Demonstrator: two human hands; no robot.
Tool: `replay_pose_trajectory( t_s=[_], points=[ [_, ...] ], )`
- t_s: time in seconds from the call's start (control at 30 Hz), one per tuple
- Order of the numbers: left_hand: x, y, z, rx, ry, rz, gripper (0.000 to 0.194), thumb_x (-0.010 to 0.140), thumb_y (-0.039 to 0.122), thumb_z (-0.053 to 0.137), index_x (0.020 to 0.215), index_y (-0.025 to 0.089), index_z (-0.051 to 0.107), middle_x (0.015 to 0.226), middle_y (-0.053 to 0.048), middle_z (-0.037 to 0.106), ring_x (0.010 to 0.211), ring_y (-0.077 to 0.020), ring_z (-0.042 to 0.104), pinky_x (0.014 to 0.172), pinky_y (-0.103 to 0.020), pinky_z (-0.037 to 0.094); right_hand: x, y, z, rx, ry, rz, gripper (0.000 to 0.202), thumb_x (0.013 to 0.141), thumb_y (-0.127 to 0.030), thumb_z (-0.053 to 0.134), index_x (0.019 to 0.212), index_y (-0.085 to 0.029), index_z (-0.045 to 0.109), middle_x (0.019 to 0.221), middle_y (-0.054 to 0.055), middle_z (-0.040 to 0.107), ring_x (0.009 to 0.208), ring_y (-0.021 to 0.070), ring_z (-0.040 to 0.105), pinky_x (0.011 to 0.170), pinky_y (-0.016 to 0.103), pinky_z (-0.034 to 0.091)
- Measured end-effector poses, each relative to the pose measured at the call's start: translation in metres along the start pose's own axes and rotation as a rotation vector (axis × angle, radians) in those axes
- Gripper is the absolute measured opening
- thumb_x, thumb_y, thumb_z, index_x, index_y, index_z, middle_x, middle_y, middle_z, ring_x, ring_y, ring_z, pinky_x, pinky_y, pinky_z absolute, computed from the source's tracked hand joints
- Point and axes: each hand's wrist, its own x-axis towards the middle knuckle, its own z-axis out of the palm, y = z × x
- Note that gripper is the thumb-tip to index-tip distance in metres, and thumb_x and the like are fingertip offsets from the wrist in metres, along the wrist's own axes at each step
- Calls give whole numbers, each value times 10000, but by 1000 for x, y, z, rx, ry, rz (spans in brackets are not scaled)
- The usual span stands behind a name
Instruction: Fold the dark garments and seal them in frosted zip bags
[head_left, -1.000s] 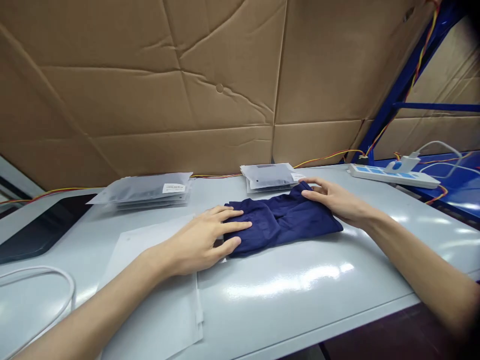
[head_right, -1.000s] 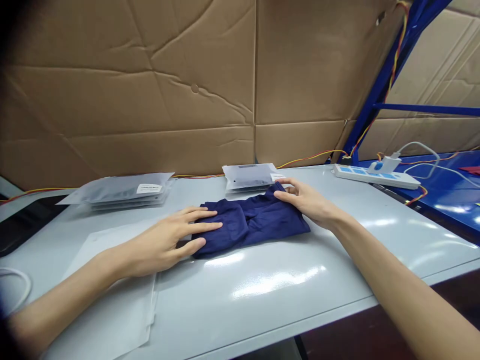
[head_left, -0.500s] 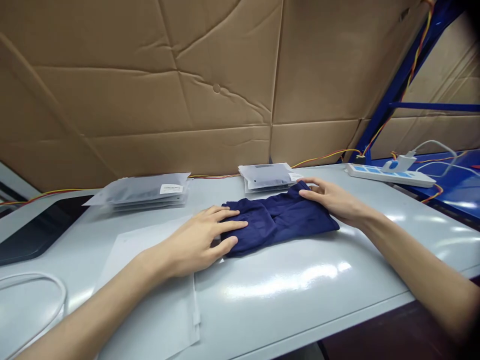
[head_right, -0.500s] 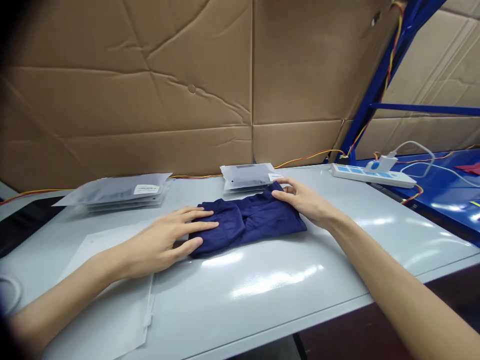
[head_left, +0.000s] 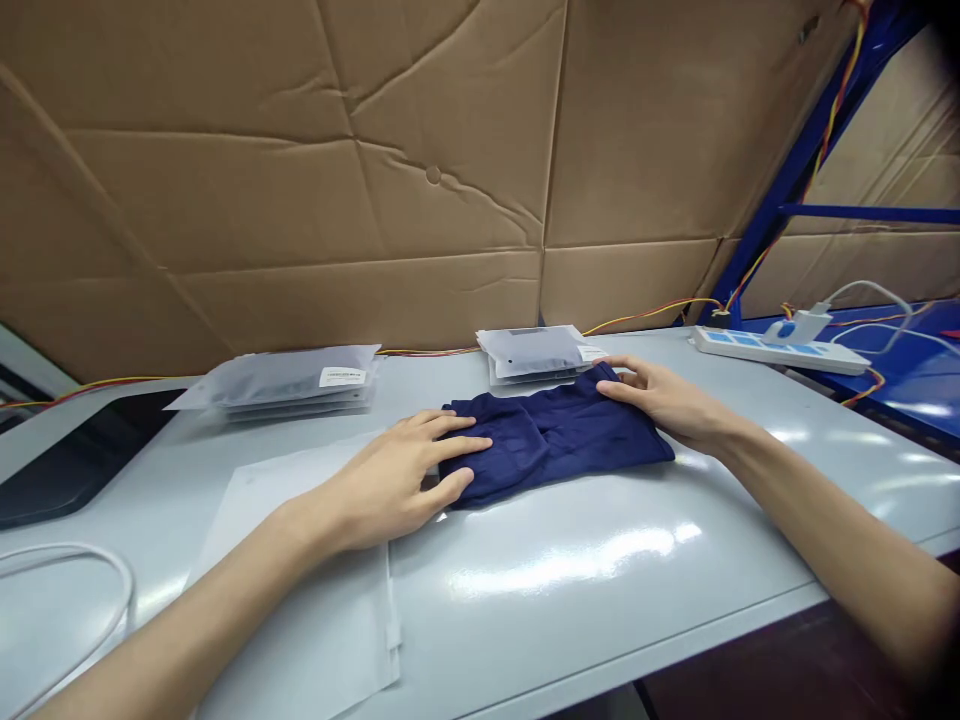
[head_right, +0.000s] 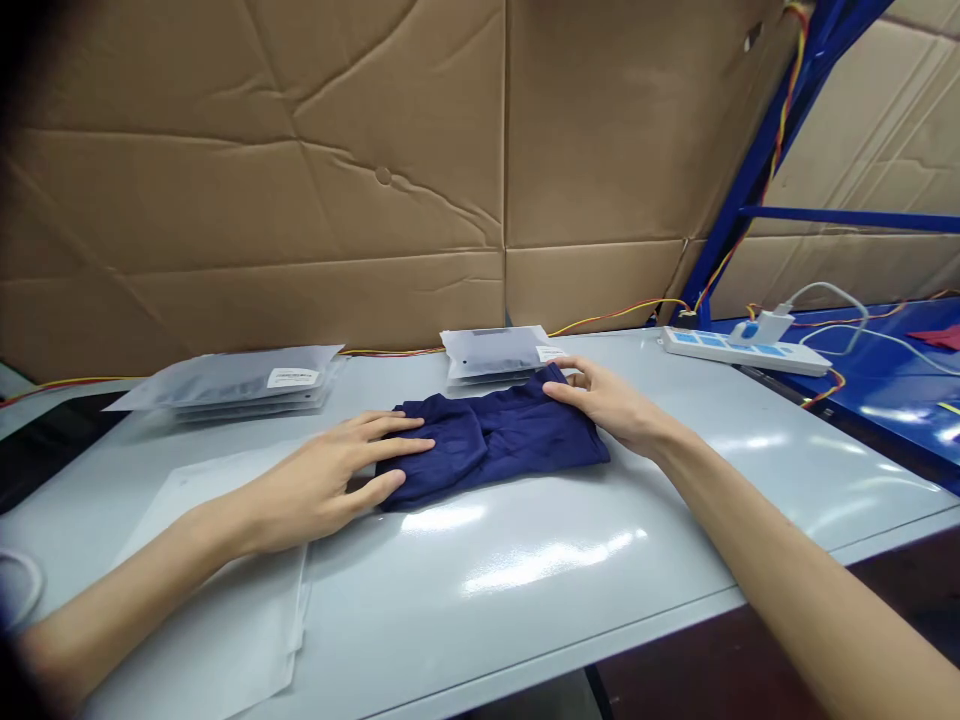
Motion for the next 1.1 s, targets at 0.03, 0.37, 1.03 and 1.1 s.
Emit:
replay_pose_trajectory(
  t_s=[0.03,0.37,1.03,1.1],
  points=[
    [0,0,-1,-17,11,-2,457,1005,502,410,1428,380,535,1551,1,461,1430,-281,404,1180,-490,343,0,0,0,-2,7,5,504,860,-429,718,1322,-292,569,1074,44,745,1023,233,707,889,355,593],
    [-4,-17,-10,-74,120,-69,510,935,579,519,1342,279,582,1374,-65,596,1275,-278,543,1076,-433,459,-4,-6,0,-33,74,97,535,845,-442,734,1331,-288,571,1051,47,758,1037,236,712,876,324,599],
    [5,-17,-2,-469,217,-212,361,959,390,452,1276,252,553,1357,-65,630,1227,-250,612,1052,-448,487,13,-71,118,-407,-176,-208,618,893,-583,589,1379,-221,466,1242,129,659,856,212,705,781,371,566],
    [6,-17,-5,-478,273,-291,305,963,375,414,1172,235,586,1242,-56,689,1145,-242,652,1001,-439,509,12,-64,117,-548,-136,-347,439,928,-508,566,1264,-227,552,1220,106,657,962,218,676,833,371,539]
  ],
)
